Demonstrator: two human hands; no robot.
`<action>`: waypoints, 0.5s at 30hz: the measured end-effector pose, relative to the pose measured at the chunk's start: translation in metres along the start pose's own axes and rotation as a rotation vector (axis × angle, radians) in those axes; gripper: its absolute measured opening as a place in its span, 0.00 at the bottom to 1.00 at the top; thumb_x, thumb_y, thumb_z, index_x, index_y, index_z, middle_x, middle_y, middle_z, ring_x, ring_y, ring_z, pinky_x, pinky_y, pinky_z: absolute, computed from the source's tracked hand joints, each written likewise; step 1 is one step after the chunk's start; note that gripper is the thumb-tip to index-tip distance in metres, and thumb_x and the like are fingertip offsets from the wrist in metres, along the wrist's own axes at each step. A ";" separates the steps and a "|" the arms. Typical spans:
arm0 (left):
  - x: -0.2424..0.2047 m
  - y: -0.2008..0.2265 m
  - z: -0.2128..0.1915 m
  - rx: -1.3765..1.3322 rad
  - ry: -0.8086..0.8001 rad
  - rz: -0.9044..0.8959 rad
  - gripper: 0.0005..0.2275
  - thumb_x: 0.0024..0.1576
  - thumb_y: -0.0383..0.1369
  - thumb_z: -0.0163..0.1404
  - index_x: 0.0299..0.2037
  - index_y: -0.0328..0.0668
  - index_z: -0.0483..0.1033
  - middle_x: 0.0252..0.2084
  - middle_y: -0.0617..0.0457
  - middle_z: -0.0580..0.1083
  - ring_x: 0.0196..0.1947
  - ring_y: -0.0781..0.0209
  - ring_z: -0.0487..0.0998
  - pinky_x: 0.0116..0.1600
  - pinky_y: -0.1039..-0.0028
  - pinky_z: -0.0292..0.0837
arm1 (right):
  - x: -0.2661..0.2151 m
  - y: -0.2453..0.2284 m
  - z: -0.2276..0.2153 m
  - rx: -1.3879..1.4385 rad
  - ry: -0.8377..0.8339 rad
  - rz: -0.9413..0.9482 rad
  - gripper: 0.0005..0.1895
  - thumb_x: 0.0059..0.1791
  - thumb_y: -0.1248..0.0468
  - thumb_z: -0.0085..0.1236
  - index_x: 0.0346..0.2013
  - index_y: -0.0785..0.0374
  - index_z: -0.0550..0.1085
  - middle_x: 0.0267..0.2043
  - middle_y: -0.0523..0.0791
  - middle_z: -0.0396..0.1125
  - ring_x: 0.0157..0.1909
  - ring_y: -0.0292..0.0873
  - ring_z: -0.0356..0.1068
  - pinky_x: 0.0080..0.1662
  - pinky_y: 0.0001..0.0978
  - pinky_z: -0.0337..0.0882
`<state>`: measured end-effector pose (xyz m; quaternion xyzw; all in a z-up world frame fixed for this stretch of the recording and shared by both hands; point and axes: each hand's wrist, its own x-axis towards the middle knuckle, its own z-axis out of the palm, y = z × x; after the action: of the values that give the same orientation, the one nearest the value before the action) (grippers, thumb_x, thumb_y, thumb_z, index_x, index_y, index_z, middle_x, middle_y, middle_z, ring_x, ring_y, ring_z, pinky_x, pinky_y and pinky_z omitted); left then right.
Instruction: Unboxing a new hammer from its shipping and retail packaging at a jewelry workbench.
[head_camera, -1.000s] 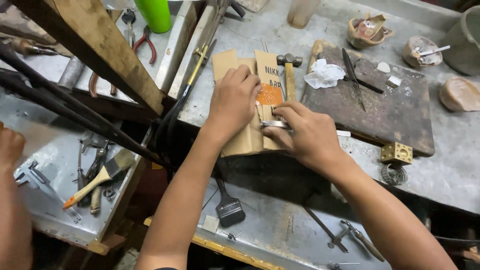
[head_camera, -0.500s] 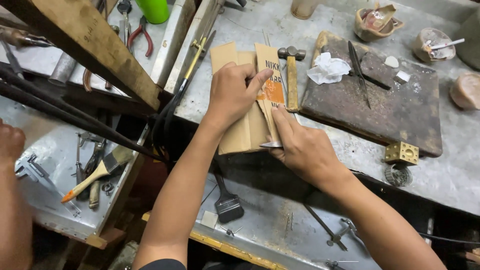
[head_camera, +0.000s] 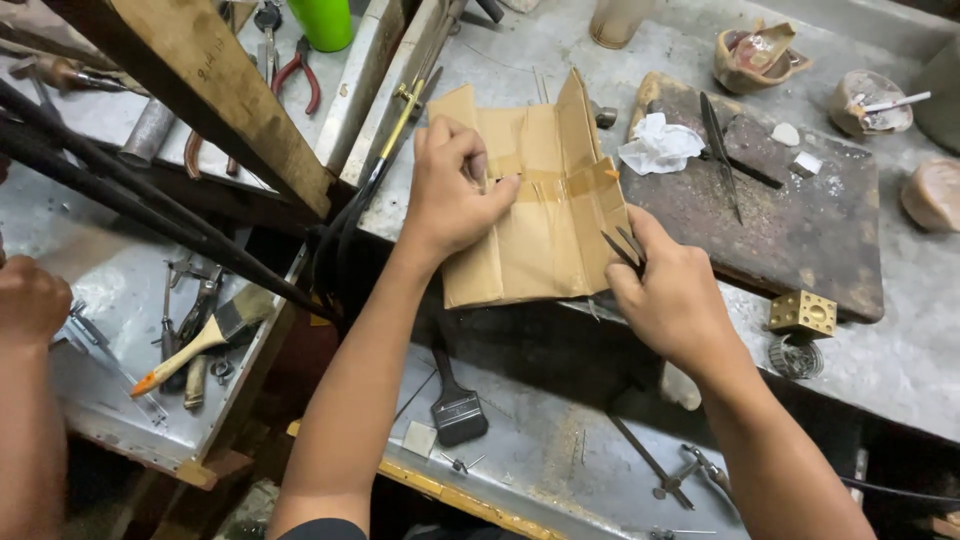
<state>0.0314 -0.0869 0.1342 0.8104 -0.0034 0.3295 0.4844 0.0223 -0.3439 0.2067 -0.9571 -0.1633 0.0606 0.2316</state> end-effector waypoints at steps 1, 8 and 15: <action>-0.001 0.008 -0.009 0.000 0.005 0.006 0.19 0.42 0.35 0.64 0.25 0.45 0.60 0.36 0.51 0.63 0.44 0.47 0.68 0.49 0.61 0.67 | -0.003 -0.005 -0.003 -0.001 0.005 -0.005 0.33 0.45 0.61 0.51 0.67 0.54 0.68 0.35 0.57 0.76 0.42 0.64 0.76 0.43 0.54 0.74; -0.002 0.068 -0.062 0.280 -0.132 -0.326 0.25 0.51 0.25 0.42 0.62 0.41 0.60 0.53 0.32 0.69 0.53 0.31 0.76 0.56 0.46 0.73 | -0.002 -0.015 -0.016 0.045 0.141 -0.189 0.38 0.41 0.67 0.59 0.68 0.62 0.68 0.54 0.56 0.71 0.57 0.60 0.71 0.50 0.48 0.75; -0.006 0.051 -0.065 0.982 0.013 0.662 0.06 0.52 0.27 0.61 0.35 0.48 0.78 0.49 0.49 0.70 0.54 0.52 0.69 0.53 0.64 0.63 | -0.013 -0.014 -0.016 0.100 0.172 -0.169 0.35 0.43 0.69 0.63 0.66 0.62 0.72 0.40 0.56 0.73 0.39 0.60 0.75 0.39 0.45 0.76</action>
<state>-0.0241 -0.0643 0.1913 0.8935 -0.1001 0.4311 -0.0758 0.0092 -0.3437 0.2275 -0.9288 -0.2197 -0.0337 0.2966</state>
